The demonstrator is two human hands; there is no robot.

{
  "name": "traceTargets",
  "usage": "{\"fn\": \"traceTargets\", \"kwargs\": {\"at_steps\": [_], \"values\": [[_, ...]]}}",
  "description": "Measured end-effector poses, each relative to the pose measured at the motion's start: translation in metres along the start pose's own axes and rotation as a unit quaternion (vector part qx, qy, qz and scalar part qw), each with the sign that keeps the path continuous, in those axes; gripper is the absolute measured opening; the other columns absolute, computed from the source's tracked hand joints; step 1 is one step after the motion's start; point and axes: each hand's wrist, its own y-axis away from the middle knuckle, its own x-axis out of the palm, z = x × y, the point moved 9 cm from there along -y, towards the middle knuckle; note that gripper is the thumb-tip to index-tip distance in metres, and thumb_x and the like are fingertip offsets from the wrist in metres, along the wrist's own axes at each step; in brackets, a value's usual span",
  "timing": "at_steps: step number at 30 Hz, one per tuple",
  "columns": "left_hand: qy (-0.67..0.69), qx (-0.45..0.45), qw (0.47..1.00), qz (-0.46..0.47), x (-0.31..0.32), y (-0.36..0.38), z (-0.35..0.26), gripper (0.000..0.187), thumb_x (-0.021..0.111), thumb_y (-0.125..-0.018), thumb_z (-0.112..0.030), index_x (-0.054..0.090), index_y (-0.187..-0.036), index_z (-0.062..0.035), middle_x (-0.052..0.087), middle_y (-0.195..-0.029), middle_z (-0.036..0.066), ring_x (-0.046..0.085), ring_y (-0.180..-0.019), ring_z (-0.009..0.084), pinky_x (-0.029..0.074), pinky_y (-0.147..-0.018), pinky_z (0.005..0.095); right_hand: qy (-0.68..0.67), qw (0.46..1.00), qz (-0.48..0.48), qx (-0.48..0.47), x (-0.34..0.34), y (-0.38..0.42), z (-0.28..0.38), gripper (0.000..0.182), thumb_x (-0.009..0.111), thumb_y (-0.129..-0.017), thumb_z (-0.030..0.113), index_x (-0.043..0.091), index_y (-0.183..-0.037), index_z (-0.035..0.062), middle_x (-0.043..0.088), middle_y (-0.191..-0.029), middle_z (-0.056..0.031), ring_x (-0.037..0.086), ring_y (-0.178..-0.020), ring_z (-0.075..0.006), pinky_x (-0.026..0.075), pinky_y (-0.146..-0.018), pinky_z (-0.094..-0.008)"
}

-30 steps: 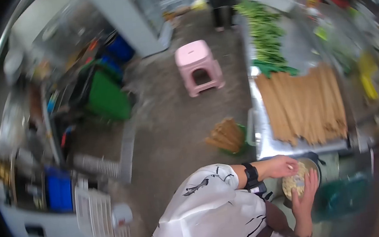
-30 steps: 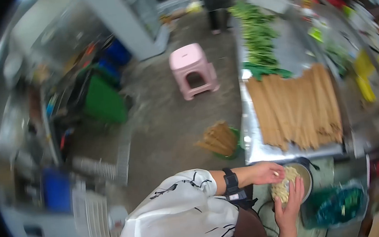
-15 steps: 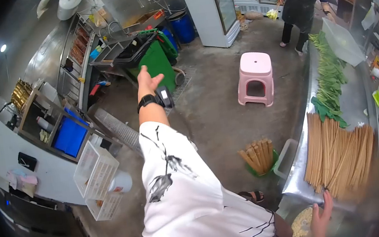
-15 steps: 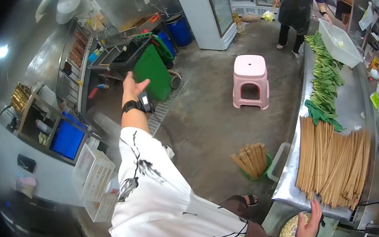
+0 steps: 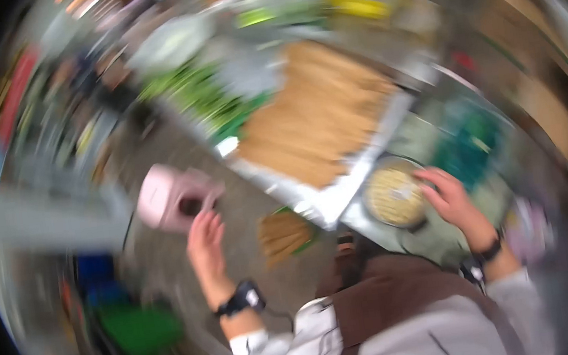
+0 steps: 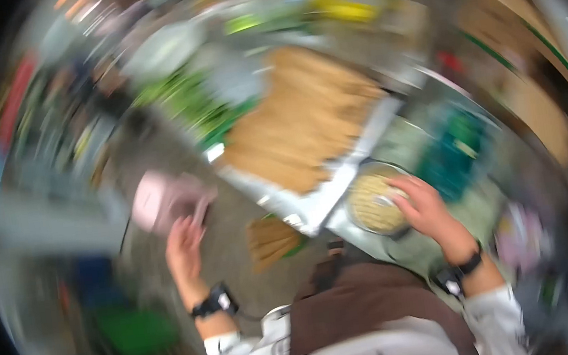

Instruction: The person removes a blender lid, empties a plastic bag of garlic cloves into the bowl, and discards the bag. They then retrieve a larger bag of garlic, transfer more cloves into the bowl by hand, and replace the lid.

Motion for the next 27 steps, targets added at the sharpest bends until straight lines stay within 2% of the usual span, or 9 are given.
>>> {"fn": "traceTargets", "kwargs": {"at_steps": [7,10,11,13,15,18,21,24,27], "values": [[-0.143,0.065,0.941,0.301,0.318,0.064,0.041,0.03,0.048,-0.09,-0.01,0.047,-0.116,0.0054,0.056,-0.106,0.015,0.057,-0.096,0.0213,0.045,-0.087,0.0323,0.034,0.943,-0.308,0.123,-0.155,0.114,-0.078,0.017,0.05,-0.084,0.005,0.059,-0.097,0.0,0.06,-0.094,-0.0133,0.059,-0.085,-0.0268,0.047,-0.074,-0.0323],[-0.204,0.176,0.821,0.503,0.441,0.143,0.065,0.018,0.048,-0.088,0.0,0.057,-0.102,0.002,0.059,-0.103,0.01,0.057,-0.094,0.0169,0.045,-0.084,0.0273,-0.026,0.942,-0.328,0.066,-0.176,0.111,-0.072,0.02,0.047,-0.081,-0.001,0.059,-0.097,-0.0002,0.06,-0.092,-0.0136,0.059,-0.085,-0.0259,0.047,-0.075,-0.0313],[-0.212,0.147,0.817,0.516,0.465,0.161,0.1,0.018,0.048,-0.086,0.002,0.059,-0.1,-0.0004,0.059,-0.102,0.008,0.056,-0.094,0.0162,0.043,-0.083,0.0268,-0.064,0.943,-0.326,0.033,-0.172,0.108,-0.08,0.021,0.046,-0.081,-0.003,0.059,-0.098,-0.0002,0.06,-0.091,-0.0137,0.059,-0.085,-0.0257,0.046,-0.075,-0.0311],[-0.243,0.31,0.723,0.568,0.518,0.187,0.13,0.019,0.049,-0.081,0.004,0.057,-0.098,0.0009,0.058,-0.101,0.014,0.056,-0.094,0.0258,0.044,-0.082,0.0312,-0.089,0.953,-0.29,-0.007,-0.157,0.075,-0.077,0.022,0.043,-0.08,-0.003,0.057,-0.097,-0.0002,0.058,-0.091,-0.0144,0.058,-0.085,-0.026,0.046,-0.074,-0.0319],[-0.312,0.31,0.699,0.564,0.555,0.195,0.163,0.026,0.047,-0.079,0.003,0.053,-0.104,-0.0007,0.055,-0.101,0.019,0.053,-0.096,0.0342,0.044,-0.083,0.035,-0.059,0.955,-0.291,0.01,-0.145,0.043,-0.106,0.018,0.043,-0.078,-0.002,0.056,-0.09,-0.0006,0.057,-0.091,-0.0169,0.056,-0.086,-0.0318,0.045,-0.075,-0.0369],[-0.374,0.441,0.589,0.565,0.579,0.189,0.211,0.035,0.05,-0.081,-0.006,0.048,-0.116,-0.002,0.053,-0.109,0.023,0.05,-0.104,0.0358,0.038,-0.09,0.0417,0.108,0.94,-0.294,0.131,-0.147,0.036,-0.175,0.018,0.045,-0.077,-0.002,0.057,-0.091,-0.0005,0.058,-0.097,-0.0179,0.057,-0.089,-0.0329,0.046,-0.08,-0.0381],[-0.351,0.506,0.473,0.63,0.594,0.221,0.215,0.03,0.052,-0.079,-0.008,0.051,-0.108,-0.0014,0.057,-0.101,0.023,0.054,-0.1,0.0349,0.037,-0.091,0.0429,0.296,0.882,-0.102,0.353,-0.156,0.049,-0.219,0.015,0.048,-0.075,0.004,0.058,-0.086,0.0012,0.058,-0.096,-0.0202,0.06,-0.088,-0.0309,0.048,-0.074,-0.039],[-0.503,0.392,0.322,0.7,0.606,0.212,0.266,0.021,0.053,-0.074,-0.004,0.054,-0.095,-0.0033,0.06,-0.094,0.019,0.059,-0.085,0.034,0.043,-0.083,0.0429,0.404,0.832,-0.047,0.378,-0.179,0.049,-0.232,0.016,0.05,-0.075,0.011,0.061,-0.086,0.0042,0.062,-0.086,-0.0162,0.062,-0.083,-0.0271,0.049,-0.068,-0.038],[-0.525,0.406,0.381,0.643,0.626,0.191,0.268,0.021,0.049,-0.077,-0.007,0.05,-0.097,-0.0012,0.06,-0.088,0.017,0.061,-0.079,0.0334,0.049,-0.072,0.0402,0.406,0.857,-0.021,0.317,-0.173,0.026,-0.219,0.018,0.05,-0.075,0.011,0.062,-0.087,0.0054,0.063,-0.088,-0.0142,0.062,-0.082,-0.028,0.048,-0.073,-0.0387]]}}
